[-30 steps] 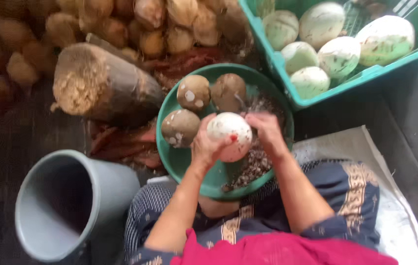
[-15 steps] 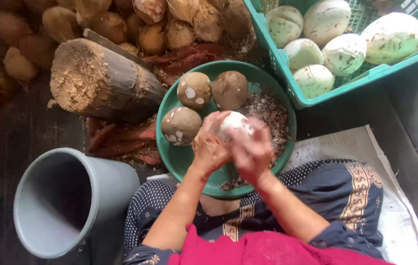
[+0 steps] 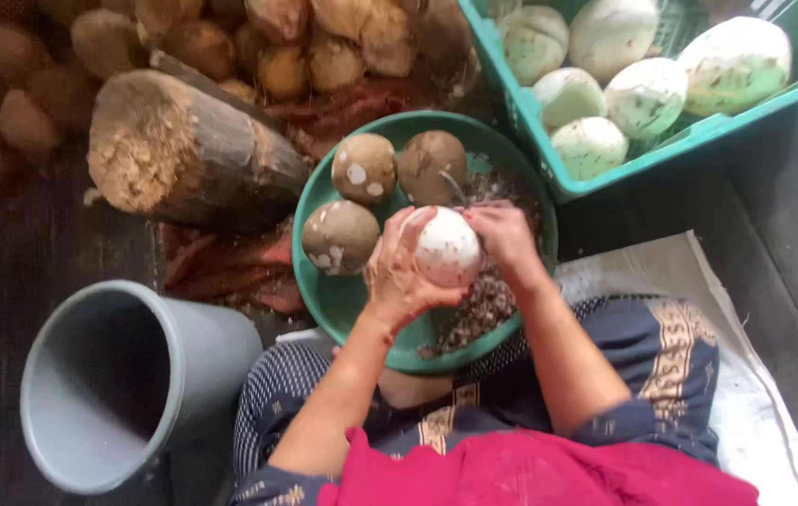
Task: The person sits on the floor and uses a knife to peel the husk off coconuts. They hold the coconut in one hand and scrape away the outer layer with the knife, placing the peeled coconuts into a green crate.
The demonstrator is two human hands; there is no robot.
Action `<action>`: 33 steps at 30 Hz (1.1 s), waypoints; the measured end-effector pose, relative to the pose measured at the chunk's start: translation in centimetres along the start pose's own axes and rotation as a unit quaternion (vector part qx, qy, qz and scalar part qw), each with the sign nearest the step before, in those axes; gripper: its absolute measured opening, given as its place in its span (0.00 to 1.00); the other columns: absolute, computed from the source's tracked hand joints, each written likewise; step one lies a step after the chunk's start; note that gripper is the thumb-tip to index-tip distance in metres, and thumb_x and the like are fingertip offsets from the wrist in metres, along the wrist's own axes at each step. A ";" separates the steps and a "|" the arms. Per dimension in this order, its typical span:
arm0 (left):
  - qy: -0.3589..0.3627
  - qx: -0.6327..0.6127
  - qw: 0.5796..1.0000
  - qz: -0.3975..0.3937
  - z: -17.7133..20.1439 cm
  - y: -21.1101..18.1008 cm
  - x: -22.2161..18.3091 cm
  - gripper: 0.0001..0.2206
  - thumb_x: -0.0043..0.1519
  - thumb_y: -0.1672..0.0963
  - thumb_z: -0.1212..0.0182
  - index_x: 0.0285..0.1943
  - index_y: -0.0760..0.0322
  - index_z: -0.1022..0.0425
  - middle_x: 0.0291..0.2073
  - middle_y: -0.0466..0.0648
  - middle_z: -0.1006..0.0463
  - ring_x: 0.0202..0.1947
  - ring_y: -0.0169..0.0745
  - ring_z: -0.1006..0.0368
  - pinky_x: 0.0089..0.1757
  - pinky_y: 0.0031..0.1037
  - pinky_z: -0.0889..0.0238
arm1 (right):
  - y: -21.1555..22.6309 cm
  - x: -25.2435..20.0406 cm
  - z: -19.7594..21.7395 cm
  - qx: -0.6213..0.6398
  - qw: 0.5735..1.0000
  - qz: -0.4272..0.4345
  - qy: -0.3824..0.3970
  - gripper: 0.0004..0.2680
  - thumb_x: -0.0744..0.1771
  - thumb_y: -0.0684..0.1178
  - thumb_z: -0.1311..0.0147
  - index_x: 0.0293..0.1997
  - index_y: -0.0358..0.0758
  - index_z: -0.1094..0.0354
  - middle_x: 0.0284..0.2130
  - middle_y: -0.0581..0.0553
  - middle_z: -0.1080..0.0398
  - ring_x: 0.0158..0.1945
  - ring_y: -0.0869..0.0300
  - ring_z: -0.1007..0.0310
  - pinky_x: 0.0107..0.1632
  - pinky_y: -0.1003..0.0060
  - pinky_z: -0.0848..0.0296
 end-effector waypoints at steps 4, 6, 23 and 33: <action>-0.004 0.020 1.000 0.019 -0.4 0.8 -0.2 0.49 0.26 0.40 0.25 0.65 0.38 0.34 0.60 0.43 0.31 0.56 0.49 0.26 0.54 0.39 0.31 | 18.2 4.1 5.2 -0.128 0.963 -0.235 0.044 0.09 0.64 0.60 0.44 0.48 0.71 0.23 0.56 0.65 0.34 0.53 0.51 0.26 0.56 0.57 0.27; -0.019 0.020 0.998 -0.064 -0.5 0.9 -0.2 0.50 0.27 0.40 0.25 0.66 0.42 0.34 0.62 0.47 0.31 0.59 0.55 0.28 0.54 0.41 0.31 | 17.8 4.0 5.1 -0.099 0.970 -0.222 -0.018 0.08 0.62 0.61 0.39 0.43 0.74 0.23 0.48 0.68 0.29 0.49 0.61 0.24 0.54 0.64 0.27; -0.038 -0.436 0.891 0.121 -0.8 1.3 2.4 0.58 0.22 0.50 0.15 0.71 0.50 0.35 0.56 0.46 0.24 0.55 0.37 0.26 0.57 0.29 0.34 | 18.9 4.4 9.7 0.341 0.856 -0.355 -0.160 0.07 0.64 0.48 0.45 0.35 0.39 0.22 0.28 0.47 0.27 0.20 0.66 0.39 0.14 0.78 0.44; 0.119 -0.683 0.716 0.086 -12.3 -12.0 18.8 0.41 0.39 0.52 0.19 0.67 0.52 0.32 0.53 0.52 0.23 0.50 0.48 0.24 0.44 0.45 0.24 | 6.8 2.1 25.7 0.578 0.711 -0.142 -0.374 0.16 0.68 0.62 0.55 0.53 0.44 0.27 0.44 0.34 0.23 0.32 0.56 0.34 0.23 0.74 0.45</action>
Point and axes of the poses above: each hand's wrist, its own x-axis towards the middle knuckle, its own z-axis out of the back of the hand, y = z × x, the point moved 8 cm from there along x, towards the middle knuckle
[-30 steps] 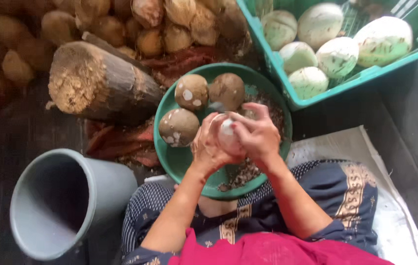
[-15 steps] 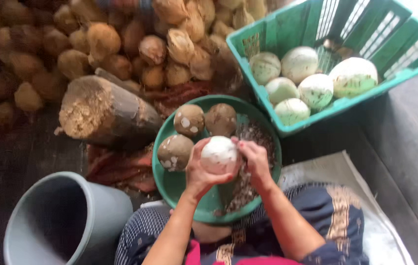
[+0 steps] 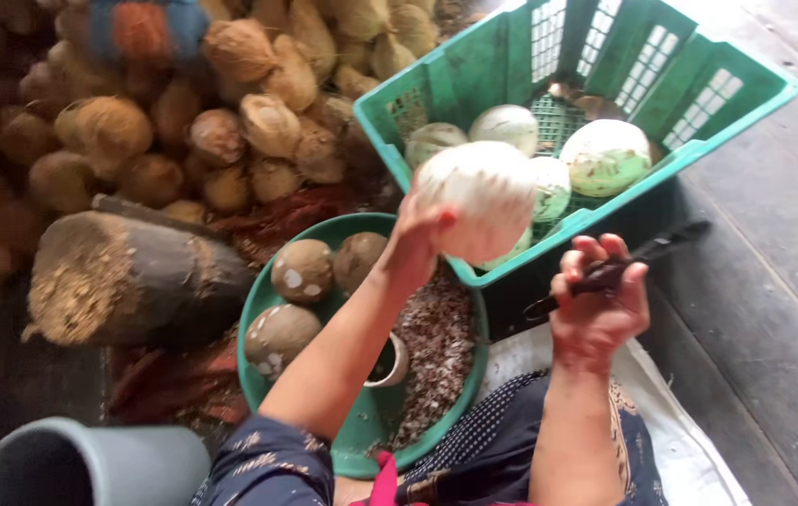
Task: The person sits on the floor and uses a knife to peel the husk off coconuts. They hold the coconut in one hand and scrape away the outer layer with the knife, placing the peeled coconuts into a green crate.
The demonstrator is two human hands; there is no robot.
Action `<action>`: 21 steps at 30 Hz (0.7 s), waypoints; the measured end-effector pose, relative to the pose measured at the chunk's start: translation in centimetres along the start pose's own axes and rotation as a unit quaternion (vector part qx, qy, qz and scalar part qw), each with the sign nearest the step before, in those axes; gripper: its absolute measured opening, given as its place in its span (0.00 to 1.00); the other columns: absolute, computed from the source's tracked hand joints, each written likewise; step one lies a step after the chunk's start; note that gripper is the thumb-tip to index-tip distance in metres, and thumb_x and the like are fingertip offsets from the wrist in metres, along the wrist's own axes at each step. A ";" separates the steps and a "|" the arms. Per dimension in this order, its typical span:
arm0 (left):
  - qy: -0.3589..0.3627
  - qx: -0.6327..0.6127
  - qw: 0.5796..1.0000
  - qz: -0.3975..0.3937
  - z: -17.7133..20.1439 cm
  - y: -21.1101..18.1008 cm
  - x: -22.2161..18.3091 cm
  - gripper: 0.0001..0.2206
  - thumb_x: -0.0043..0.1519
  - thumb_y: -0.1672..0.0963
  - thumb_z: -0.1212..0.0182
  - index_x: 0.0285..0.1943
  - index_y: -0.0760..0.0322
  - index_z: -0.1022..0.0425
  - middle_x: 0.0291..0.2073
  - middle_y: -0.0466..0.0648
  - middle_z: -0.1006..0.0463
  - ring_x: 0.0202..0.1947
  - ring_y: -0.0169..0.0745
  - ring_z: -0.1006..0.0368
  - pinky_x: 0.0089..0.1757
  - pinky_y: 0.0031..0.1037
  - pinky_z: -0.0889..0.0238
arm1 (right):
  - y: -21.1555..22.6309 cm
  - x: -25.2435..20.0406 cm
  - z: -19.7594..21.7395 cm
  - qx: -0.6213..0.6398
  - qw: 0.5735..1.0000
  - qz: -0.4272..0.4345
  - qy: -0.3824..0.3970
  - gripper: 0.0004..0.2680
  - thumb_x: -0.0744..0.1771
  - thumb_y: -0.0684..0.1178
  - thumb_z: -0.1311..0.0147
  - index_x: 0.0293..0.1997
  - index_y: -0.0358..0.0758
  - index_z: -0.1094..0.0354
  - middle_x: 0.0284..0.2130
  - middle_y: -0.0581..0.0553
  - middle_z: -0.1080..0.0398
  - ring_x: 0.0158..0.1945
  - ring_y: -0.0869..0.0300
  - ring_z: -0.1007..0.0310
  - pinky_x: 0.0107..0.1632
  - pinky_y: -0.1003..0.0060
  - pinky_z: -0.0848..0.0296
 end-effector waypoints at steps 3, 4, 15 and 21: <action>-0.061 -0.019 0.991 0.114 -1.2 6.2 4.3 0.32 0.47 0.48 0.27 0.63 0.49 0.31 0.48 0.57 0.22 0.41 0.59 0.21 0.35 0.54 0.23 | 2.7 1.0 2.2 0.023 0.998 0.058 -0.018 0.17 0.68 0.61 0.55 0.54 0.44 0.27 0.46 0.33 0.24 0.33 0.56 0.31 0.21 0.74 0.40; -0.055 -0.018 0.991 0.120 -0.1 8.9 6.3 0.32 0.47 0.48 0.27 0.63 0.49 0.31 0.48 0.57 0.22 0.41 0.59 0.21 0.35 0.54 0.23 | 2.8 1.2 2.6 0.024 0.997 0.065 -0.023 0.17 0.68 0.61 0.55 0.54 0.44 0.27 0.46 0.33 0.24 0.33 0.56 0.31 0.21 0.74 0.40; 0.114 0.661 0.732 -0.121 -7.4 15.4 14.1 0.55 0.27 0.39 0.14 0.70 0.20 0.41 0.65 0.36 0.34 0.66 0.44 0.32 0.65 0.36 0.39 | 1.4 3.1 5.8 0.047 0.991 0.081 -0.092 0.16 0.67 0.59 0.51 0.52 0.38 0.28 0.42 0.30 0.24 0.31 0.54 0.31 0.18 0.75 0.41; 0.159 0.488 0.851 0.115 -9.2 15.3 13.2 0.55 0.48 0.35 0.49 0.77 0.45 0.82 0.80 0.50 0.76 0.80 0.49 0.75 0.65 0.62 0.76 | 1.4 3.2 4.2 0.050 0.993 0.063 -0.084 0.19 0.62 0.57 0.39 0.50 0.33 0.29 0.40 0.33 0.26 0.30 0.55 0.34 0.20 0.71 0.47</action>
Point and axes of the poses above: each hand's wrist, its own x-axis towards the middle knuckle, its own z-axis out of the back of the hand, y = z × x, the point moved 8 cm from there along x, towards the middle knuckle
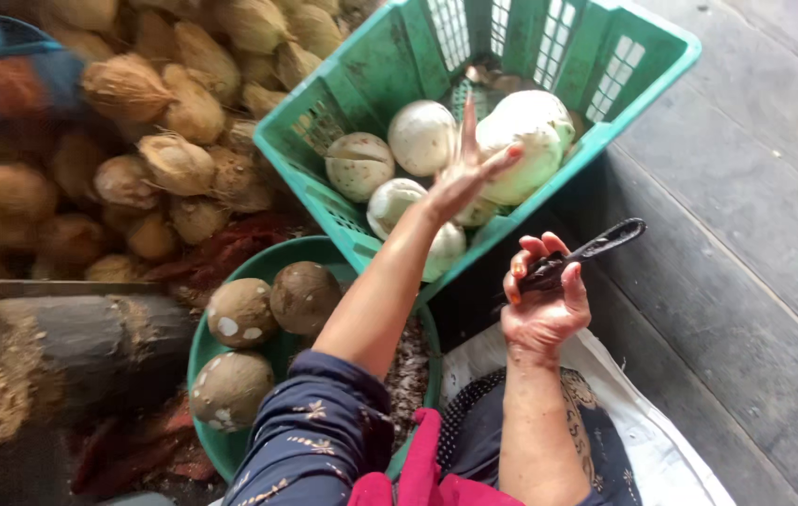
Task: The person sits on the floor and uses a knife to peel the husk off coconuts. They hold the coconut in one hand and scrape away the outer layer with the knife, placing the peeled coconuts into a green crate.
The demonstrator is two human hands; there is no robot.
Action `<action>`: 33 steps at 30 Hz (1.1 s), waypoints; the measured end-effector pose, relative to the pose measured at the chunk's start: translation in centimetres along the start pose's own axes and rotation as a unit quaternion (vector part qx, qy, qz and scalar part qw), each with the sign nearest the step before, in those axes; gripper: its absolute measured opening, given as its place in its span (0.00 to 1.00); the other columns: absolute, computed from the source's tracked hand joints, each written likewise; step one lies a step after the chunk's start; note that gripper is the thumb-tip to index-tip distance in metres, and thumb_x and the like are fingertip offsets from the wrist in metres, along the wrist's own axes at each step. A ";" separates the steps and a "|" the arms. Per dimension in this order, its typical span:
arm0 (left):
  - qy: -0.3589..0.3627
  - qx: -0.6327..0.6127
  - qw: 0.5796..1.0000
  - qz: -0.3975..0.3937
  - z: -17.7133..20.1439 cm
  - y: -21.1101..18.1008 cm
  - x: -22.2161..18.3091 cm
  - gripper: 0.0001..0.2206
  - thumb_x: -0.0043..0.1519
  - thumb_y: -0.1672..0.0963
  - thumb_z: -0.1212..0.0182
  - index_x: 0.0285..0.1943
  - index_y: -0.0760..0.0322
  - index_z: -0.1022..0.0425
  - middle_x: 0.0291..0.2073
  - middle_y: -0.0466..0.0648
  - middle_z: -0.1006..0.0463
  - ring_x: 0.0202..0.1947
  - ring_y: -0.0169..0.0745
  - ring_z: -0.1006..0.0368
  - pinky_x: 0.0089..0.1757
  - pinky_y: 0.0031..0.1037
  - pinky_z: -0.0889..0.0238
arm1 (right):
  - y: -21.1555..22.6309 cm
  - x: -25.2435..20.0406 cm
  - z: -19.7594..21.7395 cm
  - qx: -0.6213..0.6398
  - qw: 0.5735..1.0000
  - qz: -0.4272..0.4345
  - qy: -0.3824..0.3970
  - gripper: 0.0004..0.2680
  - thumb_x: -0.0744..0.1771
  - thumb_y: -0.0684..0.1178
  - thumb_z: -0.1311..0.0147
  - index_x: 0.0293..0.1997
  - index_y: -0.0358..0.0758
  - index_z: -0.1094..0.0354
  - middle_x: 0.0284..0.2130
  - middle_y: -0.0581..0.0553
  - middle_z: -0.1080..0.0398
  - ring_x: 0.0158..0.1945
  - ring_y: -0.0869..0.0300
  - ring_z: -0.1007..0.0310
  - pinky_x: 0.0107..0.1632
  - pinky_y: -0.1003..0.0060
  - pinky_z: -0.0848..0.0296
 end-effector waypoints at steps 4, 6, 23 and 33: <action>0.017 0.186 0.982 0.034 3.4 0.7 -9.2 0.50 0.51 0.37 0.42 0.79 0.37 0.70 0.81 0.44 0.66 0.78 0.67 0.79 0.58 0.77 0.77 | -0.2 -0.4 -0.3 0.002 1.000 -0.008 0.020 0.20 0.61 0.57 0.39 0.51 0.33 0.29 0.40 0.33 0.25 0.30 0.55 0.33 0.20 0.71 0.45; -0.168 0.209 0.943 -0.196 8.5 -3.7 -17.0 0.34 0.58 0.43 0.37 0.73 0.50 0.38 0.72 0.51 0.36 0.75 0.53 0.45 0.62 0.44 0.57 | -0.4 -1.0 -0.6 -0.034 0.999 -0.014 0.010 0.20 0.60 0.59 0.39 0.49 0.34 0.28 0.39 0.35 0.25 0.30 0.56 0.33 0.21 0.71 0.46; -0.405 -0.706 0.562 -0.147 19.3 29.6 -66.7 0.21 0.64 0.45 0.46 0.60 0.56 0.27 0.50 0.62 0.22 0.58 0.69 0.31 0.57 0.61 0.45 | -17.7 -13.9 3.5 -0.660 0.705 -0.208 0.157 0.07 0.60 0.47 0.37 0.35 0.36 0.19 0.20 0.45 0.24 0.17 0.63 0.35 0.19 0.68 0.41; -0.445 -0.714 0.539 -0.045 18.4 33.3 -66.4 0.13 0.62 0.47 0.37 0.51 0.49 0.19 0.46 0.52 0.18 0.55 0.60 0.26 0.57 0.63 0.39 | -15.7 -14.9 10.0 -0.501 0.834 -0.229 0.017 0.06 0.63 0.50 0.40 0.38 0.41 0.23 0.26 0.37 0.24 0.16 0.53 0.31 0.11 0.71 0.50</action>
Point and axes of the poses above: each hand's wrist, its own x-axis towards the middle knuckle, its own z-axis out of the back of the hand, y = z × x, the point moved 8 cm from there along x, towards the middle knuckle
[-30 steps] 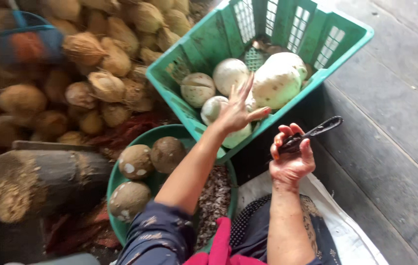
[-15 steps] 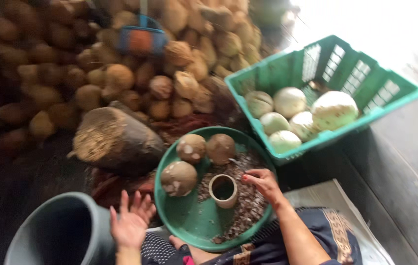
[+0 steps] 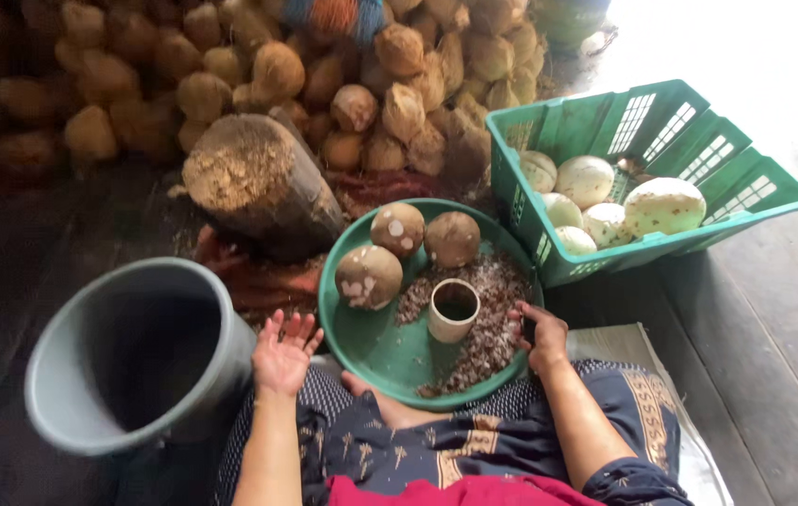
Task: The person sits on the floor and uses a knife to peel the husk off coconuts. They hold the coconut in one hand and scrape away the outer layer with the knife, placing the peeled coconuts into a green crate.
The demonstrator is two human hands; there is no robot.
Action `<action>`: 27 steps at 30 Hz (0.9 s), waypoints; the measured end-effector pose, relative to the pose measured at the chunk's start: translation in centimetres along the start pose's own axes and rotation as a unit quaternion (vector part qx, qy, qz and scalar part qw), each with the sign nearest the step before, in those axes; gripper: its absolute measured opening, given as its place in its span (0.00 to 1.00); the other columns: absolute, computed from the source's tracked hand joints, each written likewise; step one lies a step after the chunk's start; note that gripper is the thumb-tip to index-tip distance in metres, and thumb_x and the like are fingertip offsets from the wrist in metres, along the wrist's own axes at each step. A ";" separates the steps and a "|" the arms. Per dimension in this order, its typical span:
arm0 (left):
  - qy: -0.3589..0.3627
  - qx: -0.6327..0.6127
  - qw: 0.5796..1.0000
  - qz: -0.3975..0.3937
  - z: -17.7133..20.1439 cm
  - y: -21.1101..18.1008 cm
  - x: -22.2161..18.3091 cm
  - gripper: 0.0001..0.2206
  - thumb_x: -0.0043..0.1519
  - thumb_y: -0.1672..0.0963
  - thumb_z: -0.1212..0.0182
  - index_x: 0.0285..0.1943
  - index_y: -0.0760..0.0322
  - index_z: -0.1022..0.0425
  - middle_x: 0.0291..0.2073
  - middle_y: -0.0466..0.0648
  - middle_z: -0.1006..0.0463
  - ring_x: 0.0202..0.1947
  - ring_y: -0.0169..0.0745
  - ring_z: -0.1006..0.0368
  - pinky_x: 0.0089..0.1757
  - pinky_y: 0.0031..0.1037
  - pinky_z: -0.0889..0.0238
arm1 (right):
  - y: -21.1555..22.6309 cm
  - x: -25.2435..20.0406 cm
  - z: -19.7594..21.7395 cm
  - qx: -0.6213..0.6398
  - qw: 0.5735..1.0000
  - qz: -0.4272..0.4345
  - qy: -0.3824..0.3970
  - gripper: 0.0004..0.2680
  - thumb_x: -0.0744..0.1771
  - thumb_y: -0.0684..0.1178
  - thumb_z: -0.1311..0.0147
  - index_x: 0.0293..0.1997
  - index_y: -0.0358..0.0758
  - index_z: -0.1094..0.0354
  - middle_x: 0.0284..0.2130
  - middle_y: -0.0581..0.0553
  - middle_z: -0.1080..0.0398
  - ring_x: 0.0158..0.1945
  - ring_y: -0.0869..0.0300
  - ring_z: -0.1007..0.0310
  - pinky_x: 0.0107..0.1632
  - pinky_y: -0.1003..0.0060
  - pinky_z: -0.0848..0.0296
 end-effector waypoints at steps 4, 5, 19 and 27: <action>0.003 -0.009 1.000 -0.010 -0.2 0.1 -0.3 0.12 0.62 0.47 0.38 0.51 0.47 0.18 0.46 0.51 0.17 0.55 0.59 0.25 0.58 0.62 0.39 | -1.9 -0.3 0.1 0.026 0.991 -0.114 0.064 0.08 0.66 0.50 0.52 0.42 0.42 0.28 0.30 0.41 0.23 0.21 0.54 0.28 0.15 0.74 0.49; 0.011 -0.008 1.000 -0.007 -0.4 0.3 -0.3 0.12 0.62 0.48 0.38 0.51 0.48 0.19 0.46 0.52 0.17 0.55 0.59 0.25 0.57 0.62 0.38 | -2.2 -0.6 -0.1 0.044 0.987 -0.129 0.087 0.08 0.66 0.51 0.53 0.41 0.43 0.29 0.29 0.44 0.25 0.23 0.55 0.28 0.17 0.74 0.48; -0.062 0.060 0.996 -0.021 0.8 1.2 0.0 0.12 0.57 0.53 0.31 0.50 0.47 0.20 0.46 0.52 0.19 0.53 0.59 0.24 0.53 0.60 0.30 | -3.0 2.1 -1.7 0.061 0.970 -0.169 0.165 0.08 0.66 0.54 0.53 0.45 0.48 0.33 0.32 0.46 0.26 0.27 0.56 0.29 0.19 0.71 0.49; -0.079 0.773 0.523 -0.350 -5.4 2.9 2.1 0.36 0.38 0.54 0.19 0.61 0.45 0.28 0.51 0.48 0.30 0.55 0.50 0.30 0.57 0.41 0.40 | -2.2 2.7 -2.6 0.063 0.978 -0.153 0.131 0.11 0.65 0.52 0.45 0.49 0.45 0.29 0.35 0.38 0.22 0.27 0.50 0.25 0.19 0.71 0.43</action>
Point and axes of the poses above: each hand's wrist, its own x-axis towards the middle knuckle, its own z-axis out of the back of the hand, y = z × x, the point moved 8 cm from there along x, towards the middle knuckle
